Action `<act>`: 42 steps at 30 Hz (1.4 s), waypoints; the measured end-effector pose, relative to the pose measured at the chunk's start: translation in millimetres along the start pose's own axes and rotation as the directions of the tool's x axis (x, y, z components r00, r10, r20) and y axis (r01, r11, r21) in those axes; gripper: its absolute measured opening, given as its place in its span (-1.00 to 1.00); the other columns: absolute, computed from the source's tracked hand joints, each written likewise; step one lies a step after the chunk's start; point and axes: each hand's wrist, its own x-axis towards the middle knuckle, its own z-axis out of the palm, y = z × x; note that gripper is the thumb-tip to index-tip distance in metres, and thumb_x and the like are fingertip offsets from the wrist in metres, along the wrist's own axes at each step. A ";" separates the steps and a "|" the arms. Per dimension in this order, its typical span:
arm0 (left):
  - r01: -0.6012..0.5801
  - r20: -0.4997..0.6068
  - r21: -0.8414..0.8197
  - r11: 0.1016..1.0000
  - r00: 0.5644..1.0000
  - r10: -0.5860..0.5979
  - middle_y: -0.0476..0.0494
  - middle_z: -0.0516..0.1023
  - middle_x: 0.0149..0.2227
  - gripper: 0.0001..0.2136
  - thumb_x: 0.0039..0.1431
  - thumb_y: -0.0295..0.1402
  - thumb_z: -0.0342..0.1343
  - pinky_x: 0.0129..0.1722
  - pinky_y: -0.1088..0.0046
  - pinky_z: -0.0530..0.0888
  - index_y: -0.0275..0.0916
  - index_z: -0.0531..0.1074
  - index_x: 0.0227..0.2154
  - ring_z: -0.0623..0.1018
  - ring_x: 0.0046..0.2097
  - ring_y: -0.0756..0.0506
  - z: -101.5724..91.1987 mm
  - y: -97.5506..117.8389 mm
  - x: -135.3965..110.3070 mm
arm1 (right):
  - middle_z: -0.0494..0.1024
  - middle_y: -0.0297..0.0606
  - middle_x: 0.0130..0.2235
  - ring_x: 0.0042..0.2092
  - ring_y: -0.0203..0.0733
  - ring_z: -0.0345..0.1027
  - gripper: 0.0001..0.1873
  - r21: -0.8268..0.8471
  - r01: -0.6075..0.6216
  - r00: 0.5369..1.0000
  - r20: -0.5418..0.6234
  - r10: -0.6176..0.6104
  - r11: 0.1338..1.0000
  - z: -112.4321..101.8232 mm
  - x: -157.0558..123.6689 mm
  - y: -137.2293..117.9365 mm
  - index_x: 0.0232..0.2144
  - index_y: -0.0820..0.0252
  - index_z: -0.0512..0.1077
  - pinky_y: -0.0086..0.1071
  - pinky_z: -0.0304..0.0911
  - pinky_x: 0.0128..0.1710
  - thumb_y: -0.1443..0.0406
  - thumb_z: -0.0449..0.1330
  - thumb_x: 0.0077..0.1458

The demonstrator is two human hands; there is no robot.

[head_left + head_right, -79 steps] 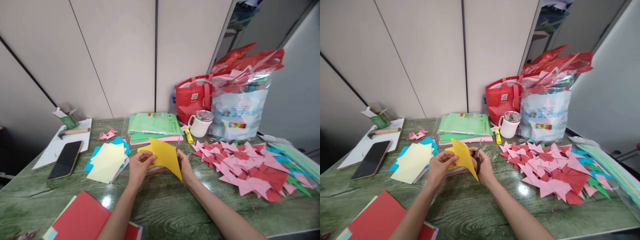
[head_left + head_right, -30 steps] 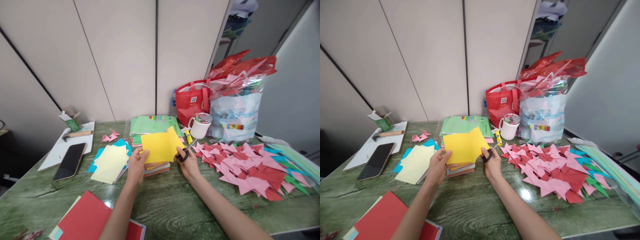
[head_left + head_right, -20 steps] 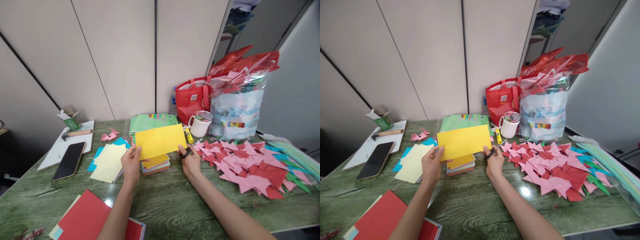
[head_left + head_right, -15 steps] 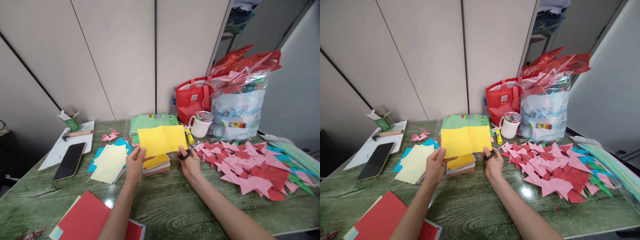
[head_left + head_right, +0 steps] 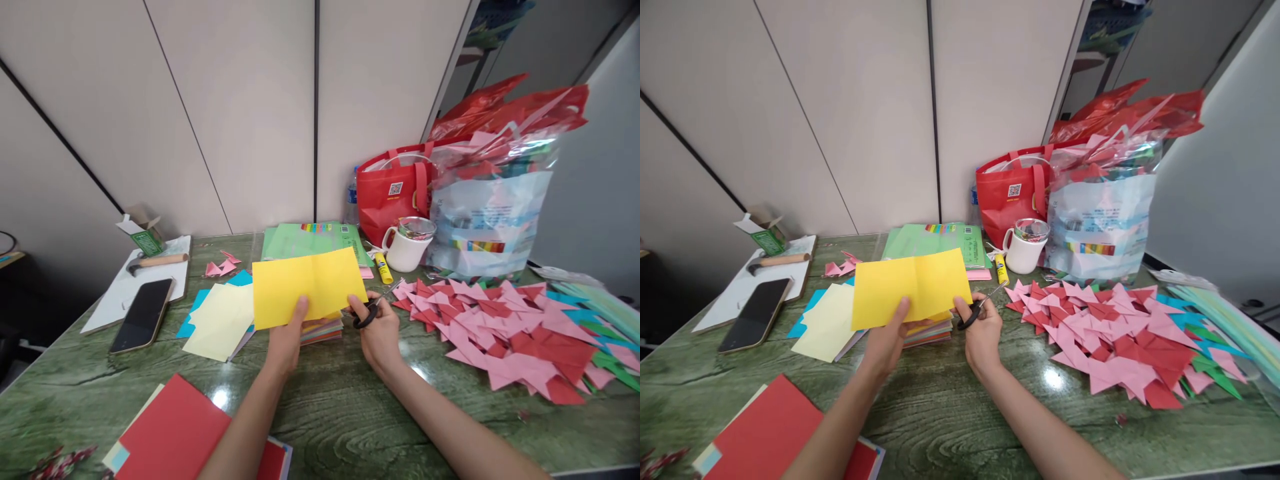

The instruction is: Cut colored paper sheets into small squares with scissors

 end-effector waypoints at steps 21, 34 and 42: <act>-0.016 -0.032 -0.398 0.917 0.999 0.003 -0.03 0.45 -0.09 -0.60 -0.04 -0.46 0.11 -0.17 0.12 0.43 -0.01 0.29 -0.10 0.41 -0.04 -0.17 -1.3 28.4 2.9 | 0.44 -0.29 -0.42 -0.41 -0.32 0.30 -0.53 -0.374 -0.286 0.447 0.762 0.468 0.882 8.8 -44.3 -10.8 -0.29 0.23 0.26 -0.41 0.18 -0.38 0.14 0.31 -0.24; 0.034 -0.168 -0.190 0.981 0.984 -0.066 -0.17 0.37 0.00 -0.55 -0.08 -0.30 0.15 -0.20 0.25 0.46 -0.18 0.27 -0.07 0.49 -0.15 -0.14 5.4 13.4 -4.0 | 0.33 -0.35 -0.47 -0.42 -0.32 0.19 -0.55 -0.373 -0.223 0.499 0.750 0.434 0.901 11.9 -41.7 -12.5 -0.32 0.23 0.24 -0.42 0.11 -0.41 0.09 0.26 -0.19; 0.051 -0.206 0.187 0.981 0.978 -0.011 -0.19 0.48 -0.15 -0.59 -0.09 -0.13 0.11 -0.05 0.27 0.34 -0.24 0.39 -0.18 0.44 -0.07 -0.16 -2.7 -0.6 -6.0 | 0.30 -0.33 -0.42 -0.40 -0.31 0.18 -0.55 -0.343 -0.189 0.532 0.752 0.390 0.920 12.8 -39.0 -16.4 -0.35 0.22 0.25 -0.42 0.11 -0.40 0.05 0.26 -0.21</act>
